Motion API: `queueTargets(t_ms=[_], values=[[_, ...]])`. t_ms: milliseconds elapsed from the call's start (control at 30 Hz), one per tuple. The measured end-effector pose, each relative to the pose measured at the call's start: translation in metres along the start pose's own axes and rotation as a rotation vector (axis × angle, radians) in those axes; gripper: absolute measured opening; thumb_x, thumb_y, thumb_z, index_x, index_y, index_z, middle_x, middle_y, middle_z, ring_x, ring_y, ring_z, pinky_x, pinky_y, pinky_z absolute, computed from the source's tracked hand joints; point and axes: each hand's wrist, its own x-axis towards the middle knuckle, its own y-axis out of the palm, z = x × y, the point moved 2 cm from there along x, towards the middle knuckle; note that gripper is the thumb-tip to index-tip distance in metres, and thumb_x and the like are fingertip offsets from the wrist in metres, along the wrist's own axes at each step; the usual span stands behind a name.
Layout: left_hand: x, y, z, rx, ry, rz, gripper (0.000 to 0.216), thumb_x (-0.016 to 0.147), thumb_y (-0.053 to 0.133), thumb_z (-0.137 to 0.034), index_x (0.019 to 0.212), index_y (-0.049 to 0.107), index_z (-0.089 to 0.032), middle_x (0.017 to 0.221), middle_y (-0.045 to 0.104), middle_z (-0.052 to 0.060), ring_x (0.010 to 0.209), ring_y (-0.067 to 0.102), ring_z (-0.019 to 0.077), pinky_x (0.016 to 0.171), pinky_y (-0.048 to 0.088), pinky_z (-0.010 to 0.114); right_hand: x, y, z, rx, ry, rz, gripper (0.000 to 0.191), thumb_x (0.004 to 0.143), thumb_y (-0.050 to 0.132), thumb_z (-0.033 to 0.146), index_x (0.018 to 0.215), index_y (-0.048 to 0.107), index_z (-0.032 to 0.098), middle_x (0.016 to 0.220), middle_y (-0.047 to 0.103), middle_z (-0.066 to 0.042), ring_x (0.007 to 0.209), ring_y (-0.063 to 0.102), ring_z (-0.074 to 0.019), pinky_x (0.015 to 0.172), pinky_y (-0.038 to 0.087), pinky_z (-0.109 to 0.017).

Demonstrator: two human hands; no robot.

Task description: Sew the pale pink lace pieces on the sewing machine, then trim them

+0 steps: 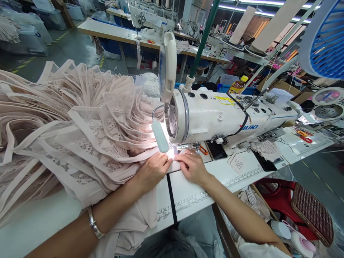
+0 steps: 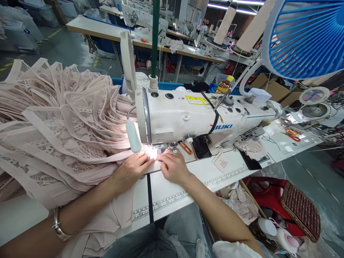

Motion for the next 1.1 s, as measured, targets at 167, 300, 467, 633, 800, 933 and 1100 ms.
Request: queueTargets(t_ms=[167, 300, 467, 633, 800, 933, 1100], values=[[-0.001, 0.003, 0.0, 0.019, -0.029, 0.046, 0.024, 0.092, 0.039, -0.005, 0.08, 0.058, -0.015, 0.075, 0.055, 0.005, 0.073, 0.048, 0.0185, 0.067, 0.04, 0.032, -0.003, -0.003, -0.001, -0.041, -0.095, 0.014, 0.036, 0.079, 0.048, 0.007, 0.101, 0.072, 0.022, 0.102, 0.071, -0.002, 0.094, 0.062, -0.0168, 0.086, 0.047, -0.034], [-0.003, 0.006, 0.002, -0.026, -0.065, 0.033, 0.024, 0.091, 0.04, -0.006, 0.076, 0.057, -0.016, 0.077, 0.056, 0.005, 0.074, 0.05, 0.0188, 0.066, 0.041, 0.031, -0.001, -0.002, 0.0, -0.066, -0.059, 0.08, 0.036, 0.081, 0.045, 0.006, 0.096, 0.073, 0.022, 0.1, 0.069, -0.004, 0.094, 0.058, -0.0183, 0.086, 0.044, -0.035], [-0.009, 0.008, 0.007, -0.121, -0.161, 0.005, 0.024, 0.09, 0.038, -0.008, 0.1, 0.059, -0.015, 0.106, 0.062, 0.01, 0.104, 0.055, 0.0222, 0.093, 0.044, 0.037, 0.0, 0.003, -0.004, 0.007, 0.082, 0.092, 0.034, 0.087, 0.044, 0.005, 0.085, 0.073, 0.022, 0.115, 0.065, -0.004, 0.102, 0.058, -0.0175, 0.088, 0.043, -0.034], [-0.011, 0.006, 0.008, -0.174, -0.134, 0.058, 0.039, 0.082, 0.035, 0.003, 0.108, 0.057, -0.016, 0.115, 0.062, 0.01, 0.113, 0.056, 0.0207, 0.099, 0.045, 0.036, -0.002, 0.006, -0.006, -0.003, -0.045, 0.037, 0.034, 0.09, 0.043, 0.005, 0.085, 0.072, 0.022, 0.109, 0.069, -0.003, 0.103, 0.059, -0.0169, 0.092, 0.043, -0.035], [-0.011, 0.008, 0.01, -0.19, -0.137, 0.061, 0.038, 0.082, 0.037, 0.004, 0.107, 0.057, -0.016, 0.12, 0.061, 0.011, 0.117, 0.055, 0.0218, 0.097, 0.047, 0.037, -0.004, 0.006, -0.006, -0.075, -0.078, 0.045, 0.032, 0.087, 0.045, 0.003, 0.089, 0.071, 0.022, 0.113, 0.068, -0.003, 0.106, 0.058, -0.0192, 0.093, 0.044, -0.037], [-0.012, 0.012, 0.012, -0.193, -0.154, 0.067, 0.037, 0.084, 0.039, 0.001, 0.111, 0.057, -0.016, 0.125, 0.059, 0.013, 0.121, 0.053, 0.024, 0.098, 0.046, 0.039, -0.003, 0.007, -0.005, -0.105, -0.073, 0.063, 0.031, 0.087, 0.045, 0.002, 0.092, 0.07, 0.021, 0.113, 0.067, -0.004, 0.106, 0.058, -0.0184, 0.095, 0.043, -0.037], [-0.012, 0.019, 0.012, -0.112, -0.176, 0.076, 0.027, 0.091, 0.043, -0.01, 0.114, 0.057, -0.016, 0.13, 0.056, 0.014, 0.122, 0.052, 0.0265, 0.099, 0.044, 0.041, 0.0, 0.01, -0.007, -0.118, -0.076, 0.075, 0.031, 0.087, 0.042, 0.004, 0.095, 0.068, 0.018, 0.111, 0.067, -0.006, 0.106, 0.058, -0.0181, 0.094, 0.043, -0.035]])
